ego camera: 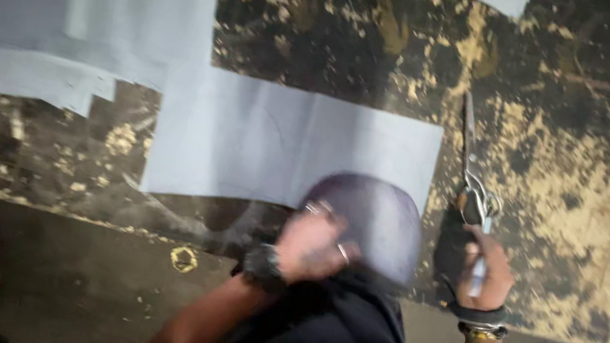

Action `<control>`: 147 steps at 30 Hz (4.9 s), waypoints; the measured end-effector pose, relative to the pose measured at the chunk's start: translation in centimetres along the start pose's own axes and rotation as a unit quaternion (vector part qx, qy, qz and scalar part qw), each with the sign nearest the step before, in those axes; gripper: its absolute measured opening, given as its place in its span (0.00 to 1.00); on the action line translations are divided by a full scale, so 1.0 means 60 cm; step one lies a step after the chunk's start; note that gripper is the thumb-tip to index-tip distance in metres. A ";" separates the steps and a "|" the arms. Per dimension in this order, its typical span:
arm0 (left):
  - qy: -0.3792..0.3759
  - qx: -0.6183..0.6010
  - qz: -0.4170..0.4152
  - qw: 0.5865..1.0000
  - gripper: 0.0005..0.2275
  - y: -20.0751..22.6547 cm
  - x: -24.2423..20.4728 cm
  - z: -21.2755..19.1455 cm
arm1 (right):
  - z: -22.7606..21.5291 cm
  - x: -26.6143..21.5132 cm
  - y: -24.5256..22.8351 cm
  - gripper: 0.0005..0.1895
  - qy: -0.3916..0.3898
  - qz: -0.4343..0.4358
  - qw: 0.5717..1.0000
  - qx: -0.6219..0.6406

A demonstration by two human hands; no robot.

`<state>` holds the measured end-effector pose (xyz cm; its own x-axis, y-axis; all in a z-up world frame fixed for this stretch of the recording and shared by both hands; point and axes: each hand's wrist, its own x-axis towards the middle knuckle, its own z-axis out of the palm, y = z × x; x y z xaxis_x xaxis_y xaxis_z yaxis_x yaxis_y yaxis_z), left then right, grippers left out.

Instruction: The person places a curved template on sheets of white paper and traces its outline with a marker. They repeat this process across multiple sheets, stacking completed sheets to the side. Scissors are visible on the table but not used.

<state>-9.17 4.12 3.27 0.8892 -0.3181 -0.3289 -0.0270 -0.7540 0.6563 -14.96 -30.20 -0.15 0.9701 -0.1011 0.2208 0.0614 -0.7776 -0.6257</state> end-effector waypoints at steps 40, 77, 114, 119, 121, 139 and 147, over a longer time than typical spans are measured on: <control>0.306 0.152 -0.356 0.870 0.40 -0.438 0.231 -0.340 | 0.232 0.043 0.149 0.25 0.033 -0.099 0.995 -0.007; 0.352 -0.156 -0.273 0.882 0.09 -0.331 -0.037 -0.121 | 0.183 0.155 -0.004 0.17 0.083 -0.044 0.993 -0.072; 0.262 0.077 -0.094 0.957 0.40 -0.083 -0.109 0.106 | 0.119 0.044 0.036 0.24 0.062 -0.007 0.984 -0.165; 0.207 0.001 -0.081 0.975 0.37 -0.069 -0.054 0.126 | 0.159 0.013 -0.014 0.21 0.036 -0.053 0.993 -0.097; 0.213 -0.039 -0.076 0.973 0.28 -0.068 -0.043 0.127 | 0.163 0.010 -0.029 0.20 0.038 -0.051 0.995 -0.080; 0.222 0.146 -0.255 0.930 0.33 -0.216 0.027 -0.050 | 0.160 0.105 -0.051 0.14 0.088 -0.078 0.988 0.097; 0.250 0.120 -0.253 0.927 0.32 -0.172 0.029 -0.019 | 0.191 0.102 -0.089 0.10 0.063 -0.115 0.989 0.062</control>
<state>-6.84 12.00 -3.28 0.9147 0.3724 -0.1571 0.4037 -0.8592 0.3142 -6.66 -19.54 -4.03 0.8905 -0.0141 0.4548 0.3124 -0.7078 -0.6335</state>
